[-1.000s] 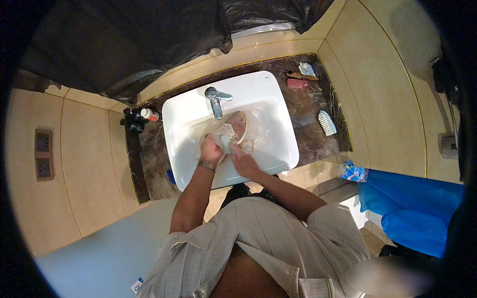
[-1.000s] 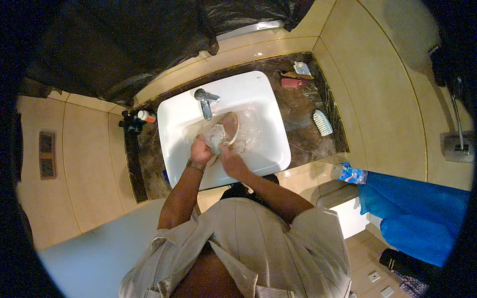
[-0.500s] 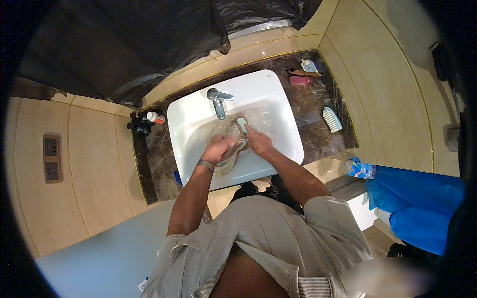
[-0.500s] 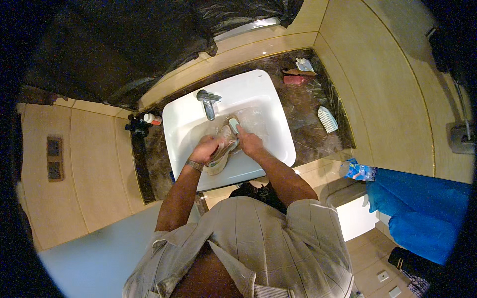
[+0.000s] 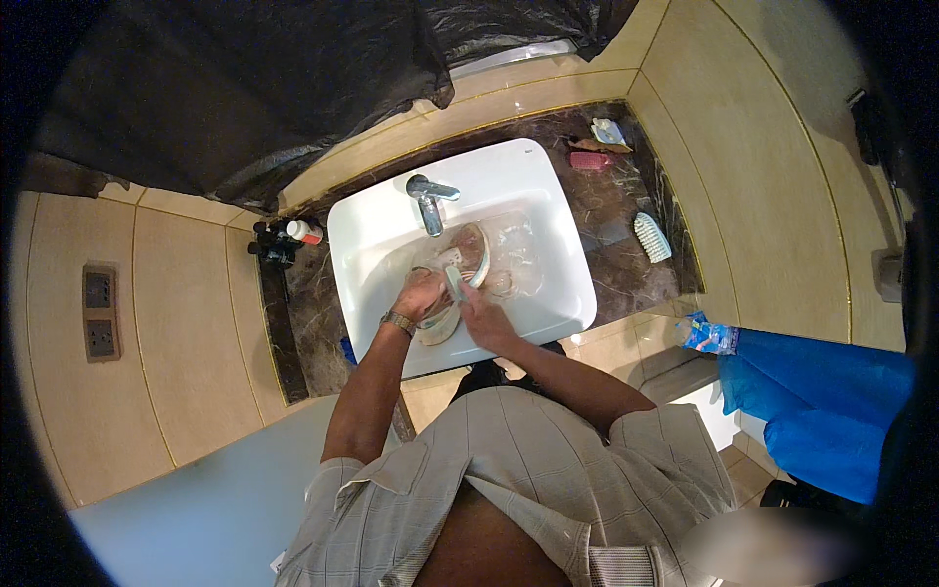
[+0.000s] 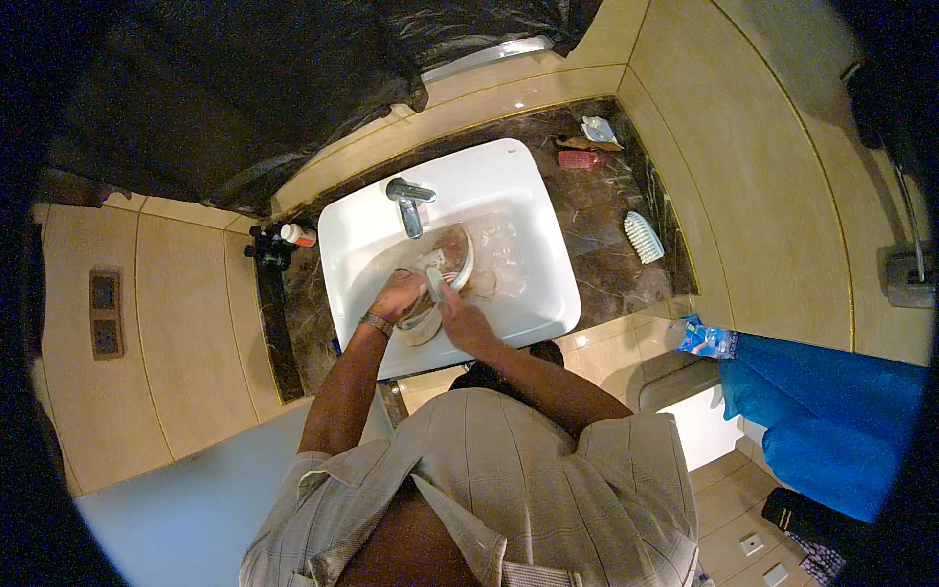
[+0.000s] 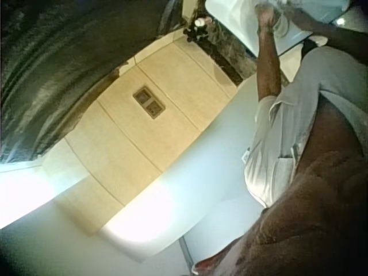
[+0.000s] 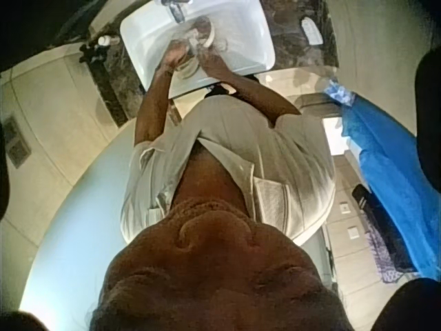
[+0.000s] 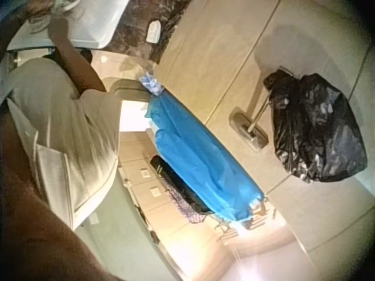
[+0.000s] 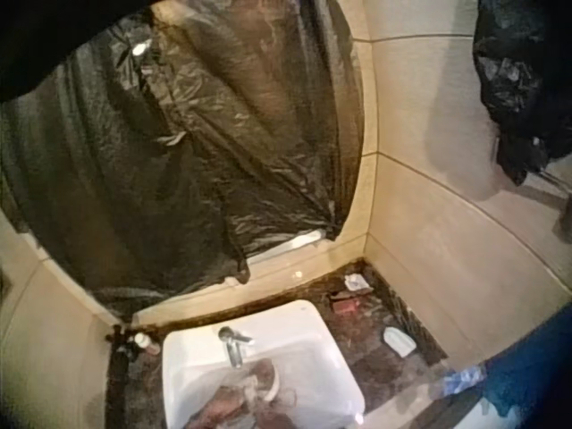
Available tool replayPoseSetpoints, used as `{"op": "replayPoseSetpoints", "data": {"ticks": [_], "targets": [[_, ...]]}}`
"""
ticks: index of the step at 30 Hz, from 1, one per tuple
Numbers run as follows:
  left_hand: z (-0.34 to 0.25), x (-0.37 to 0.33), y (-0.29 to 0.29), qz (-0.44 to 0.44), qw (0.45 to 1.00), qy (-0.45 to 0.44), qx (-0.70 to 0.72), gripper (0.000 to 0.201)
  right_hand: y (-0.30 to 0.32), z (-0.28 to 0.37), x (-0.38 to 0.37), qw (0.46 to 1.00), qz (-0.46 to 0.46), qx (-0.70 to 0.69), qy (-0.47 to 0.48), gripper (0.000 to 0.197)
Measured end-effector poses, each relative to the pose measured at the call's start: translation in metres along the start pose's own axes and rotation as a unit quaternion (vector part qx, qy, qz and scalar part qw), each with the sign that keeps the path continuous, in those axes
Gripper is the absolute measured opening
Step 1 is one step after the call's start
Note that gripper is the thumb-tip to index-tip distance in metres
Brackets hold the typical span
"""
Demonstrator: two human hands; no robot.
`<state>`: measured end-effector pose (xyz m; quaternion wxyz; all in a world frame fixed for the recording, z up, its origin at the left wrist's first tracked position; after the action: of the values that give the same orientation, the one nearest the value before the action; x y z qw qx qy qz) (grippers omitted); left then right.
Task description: The person removes the laces from a sneaker and places them in the sink. They then scrub the sneaker with a brush under running water, cleaning the exterior and interior surfaces. The person rinses the brush and continues scrubbing the shoe before rinsing it again.
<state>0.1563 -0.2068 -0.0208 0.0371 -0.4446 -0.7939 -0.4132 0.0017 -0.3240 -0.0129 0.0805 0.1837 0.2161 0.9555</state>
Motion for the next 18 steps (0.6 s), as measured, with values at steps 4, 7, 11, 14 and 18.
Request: {"op": "replayPoseSetpoints", "data": {"ticks": [4, 7, 11, 14, 18], "targets": [[-0.002, 0.006, -0.002, -0.016, 0.963, 0.154, 0.221, 0.042, 0.033, -0.002, -0.046, 0.988, 0.001, 0.152, -0.004, 0.049], [-0.012, -0.004, -0.002, -0.015, 0.975, 0.106, 0.193, 0.043, 0.025, -0.031, -0.071, 0.987, -0.078, 0.132, 0.049, 0.049], [0.0, -0.002, -0.002, -0.056, 0.93, 0.151, 0.33, 0.042, 0.001, -0.003, -0.02, 0.999, 0.024, -0.021, -0.023, 0.047], [-0.015, 0.005, 0.009, -0.065, 0.883, 0.228, 0.405, 0.037, -0.002, 0.005, 0.01, 0.999, 0.02, -0.005, 0.027, 0.05], [-0.02, 0.012, 0.016, -0.044, 0.901, 0.2, 0.383, 0.039, 0.025, -0.011, -0.047, 0.986, 0.003, 0.168, 0.009, 0.048]]}}
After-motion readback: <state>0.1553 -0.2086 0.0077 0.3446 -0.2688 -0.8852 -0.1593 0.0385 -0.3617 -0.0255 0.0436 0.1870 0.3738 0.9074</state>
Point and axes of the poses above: each hand's wrist, its own x-axis away from the middle knuckle, its own y-axis out of the back of the hand, z = x × y, the point moved 3 cm from there along -x, towards the middle knuckle, and after that the axes turned 5 degrees about x, right-handed, at the moved point
